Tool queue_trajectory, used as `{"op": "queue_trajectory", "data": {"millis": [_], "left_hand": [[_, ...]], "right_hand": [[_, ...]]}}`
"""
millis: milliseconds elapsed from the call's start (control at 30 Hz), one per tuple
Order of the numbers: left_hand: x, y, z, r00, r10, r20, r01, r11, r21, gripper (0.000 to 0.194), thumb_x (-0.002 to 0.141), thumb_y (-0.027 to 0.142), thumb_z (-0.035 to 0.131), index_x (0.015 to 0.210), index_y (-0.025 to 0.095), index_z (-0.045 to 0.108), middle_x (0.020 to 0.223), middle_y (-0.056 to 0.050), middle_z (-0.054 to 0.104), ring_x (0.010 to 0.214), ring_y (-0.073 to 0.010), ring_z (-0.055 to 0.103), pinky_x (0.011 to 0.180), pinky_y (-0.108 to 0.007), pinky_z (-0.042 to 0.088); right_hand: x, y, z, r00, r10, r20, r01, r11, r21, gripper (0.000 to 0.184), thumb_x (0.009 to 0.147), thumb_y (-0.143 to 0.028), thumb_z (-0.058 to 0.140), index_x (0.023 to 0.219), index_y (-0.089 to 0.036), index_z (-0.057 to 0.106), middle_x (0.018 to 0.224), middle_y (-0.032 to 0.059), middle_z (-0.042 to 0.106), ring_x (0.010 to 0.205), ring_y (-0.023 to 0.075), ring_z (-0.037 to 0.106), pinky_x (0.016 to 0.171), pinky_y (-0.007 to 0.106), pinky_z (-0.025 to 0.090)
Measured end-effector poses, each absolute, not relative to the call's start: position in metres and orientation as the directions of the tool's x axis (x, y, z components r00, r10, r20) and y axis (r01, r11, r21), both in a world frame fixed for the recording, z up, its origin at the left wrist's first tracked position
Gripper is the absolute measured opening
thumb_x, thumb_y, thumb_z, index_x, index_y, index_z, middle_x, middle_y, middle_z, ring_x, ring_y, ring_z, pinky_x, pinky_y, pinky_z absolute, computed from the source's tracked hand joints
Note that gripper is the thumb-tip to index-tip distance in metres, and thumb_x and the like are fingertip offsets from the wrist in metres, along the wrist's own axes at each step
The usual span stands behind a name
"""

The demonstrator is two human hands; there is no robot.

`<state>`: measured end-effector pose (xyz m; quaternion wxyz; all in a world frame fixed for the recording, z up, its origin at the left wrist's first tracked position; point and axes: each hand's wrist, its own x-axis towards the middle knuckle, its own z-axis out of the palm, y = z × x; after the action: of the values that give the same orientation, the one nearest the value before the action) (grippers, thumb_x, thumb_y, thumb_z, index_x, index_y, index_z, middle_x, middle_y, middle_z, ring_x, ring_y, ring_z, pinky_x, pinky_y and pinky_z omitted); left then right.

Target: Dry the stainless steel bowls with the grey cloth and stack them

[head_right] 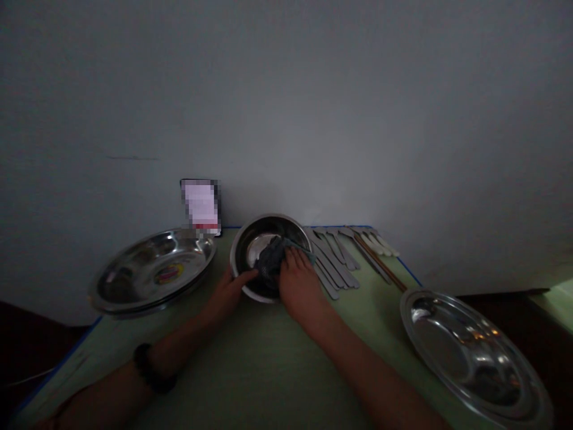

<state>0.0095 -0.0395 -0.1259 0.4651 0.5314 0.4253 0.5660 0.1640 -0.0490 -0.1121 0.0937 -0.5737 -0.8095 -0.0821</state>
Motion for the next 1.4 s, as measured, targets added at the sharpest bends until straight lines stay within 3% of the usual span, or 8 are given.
{"op": "queue_trajectory", "data": {"millis": [267, 433, 633, 800, 1000, 1100, 1233, 1400], "left_hand": [[0.005, -0.027, -0.144, -0.013, 0.998, 0.068, -0.085, -0.069, 0.994, 0.058, 0.084, 0.060, 0.048, 0.125, 0.020, 0.059, 0.140, -0.012, 0.053, 0.134, -0.0268, 0.043, 0.115, -0.046, 0.022], [0.005, -0.028, -0.143, -0.101, 0.995, 0.025, -0.048, -0.030, 0.998, 0.059, 0.080, 0.064, 0.051, 0.120, 0.022, 0.062, 0.139, -0.010, 0.054, 0.136, -0.0274, 0.040, 0.116, -0.045, 0.019], [0.006, -0.030, -0.138, -0.157, 0.988, -0.014, 0.003, 0.015, 1.000, 0.054, 0.084, 0.059, 0.049, 0.116, 0.019, 0.065, 0.134, -0.012, 0.059, 0.132, -0.0287, 0.045, 0.115, -0.045, 0.025], [0.011, -0.034, -0.133, -0.189, 0.981, 0.042, 0.022, -0.038, 0.999, 0.047, 0.084, 0.048, 0.055, 0.121, 0.020, 0.060, 0.133, -0.011, 0.060, 0.130, -0.0286, 0.047, 0.113, -0.045, 0.028], [0.018, -0.038, -0.131, -0.175, 0.975, 0.139, -0.012, -0.143, 0.990, 0.044, 0.087, 0.042, 0.051, 0.124, 0.019, 0.055, 0.134, -0.009, 0.058, 0.127, -0.0261, 0.050, 0.111, -0.040, 0.033], [0.019, -0.040, -0.127, -0.150, 0.978, 0.144, -0.023, -0.149, 0.989, 0.042, 0.087, 0.042, 0.051, 0.122, 0.020, 0.057, 0.130, -0.008, 0.062, 0.123, -0.0258, 0.054, 0.108, -0.038, 0.038], [0.016, -0.041, -0.122, -0.142, 0.989, 0.028, -0.023, -0.032, 0.999, 0.039, 0.086, 0.045, 0.051, 0.115, 0.020, 0.062, 0.119, -0.007, 0.069, 0.115, -0.0254, 0.061, 0.104, -0.037, 0.042], [0.012, -0.035, -0.124, -0.220, 0.975, -0.016, -0.091, -0.004, 0.996, 0.041, 0.086, 0.044, 0.049, 0.115, 0.019, 0.063, 0.114, -0.006, 0.071, 0.112, -0.0238, 0.062, 0.105, -0.035, 0.040]], "right_hand": [[0.138, -0.034, -0.121, -0.467, 0.840, 0.277, 0.805, 0.533, -0.261, 0.062, 0.090, -0.017, 0.044, 0.147, -0.005, 0.024, 0.156, 0.0200, 0.015, 0.145, 0.0303, 0.011, 0.115, 0.052, 0.023], [0.139, -0.024, -0.130, -0.541, 0.771, 0.336, 0.682, 0.636, -0.362, 0.061, 0.091, -0.020, 0.042, 0.148, -0.009, 0.023, 0.156, 0.0176, 0.020, 0.146, 0.0249, 0.009, 0.115, 0.053, 0.023], [0.153, -0.026, -0.120, -0.697, 0.666, 0.267, 0.625, 0.746, -0.228, 0.051, 0.094, -0.022, 0.038, 0.144, -0.009, 0.034, 0.154, 0.0130, 0.028, 0.145, 0.0237, 0.017, 0.114, 0.045, 0.029], [0.156, -0.020, -0.119, -0.525, 0.789, 0.318, 0.801, 0.584, -0.127, 0.058, 0.094, -0.031, 0.041, 0.147, -0.012, 0.027, 0.155, 0.0087, 0.025, 0.144, 0.0247, 0.019, 0.116, 0.045, 0.024], [0.141, -0.034, -0.104, -0.267, 0.951, 0.158, 0.963, 0.268, 0.016, 0.059, 0.092, -0.022, 0.044, 0.140, 0.011, 0.031, 0.147, 0.0309, 0.029, 0.135, 0.0358, 0.037, 0.102, 0.044, 0.043], [0.139, -0.053, -0.091, -0.282, 0.959, 0.027, 0.958, 0.279, 0.067, 0.047, 0.092, -0.017, 0.040, 0.131, 0.010, 0.045, 0.136, 0.0351, 0.044, 0.120, 0.0375, 0.054, 0.088, 0.043, 0.052], [0.144, -0.072, -0.084, -0.420, 0.907, -0.021, 0.905, 0.417, -0.087, 0.034, 0.092, -0.014, 0.040, 0.113, -0.005, 0.064, 0.110, 0.0220, 0.067, 0.093, 0.0301, 0.069, 0.077, 0.040, 0.056], [0.139, -0.070, -0.104, -0.561, 0.787, 0.255, 0.657, 0.611, -0.442, 0.040, 0.095, -0.017, 0.036, 0.132, -0.010, 0.050, 0.137, 0.0141, 0.053, 0.130, 0.0199, 0.046, 0.110, 0.037, 0.038]]}}
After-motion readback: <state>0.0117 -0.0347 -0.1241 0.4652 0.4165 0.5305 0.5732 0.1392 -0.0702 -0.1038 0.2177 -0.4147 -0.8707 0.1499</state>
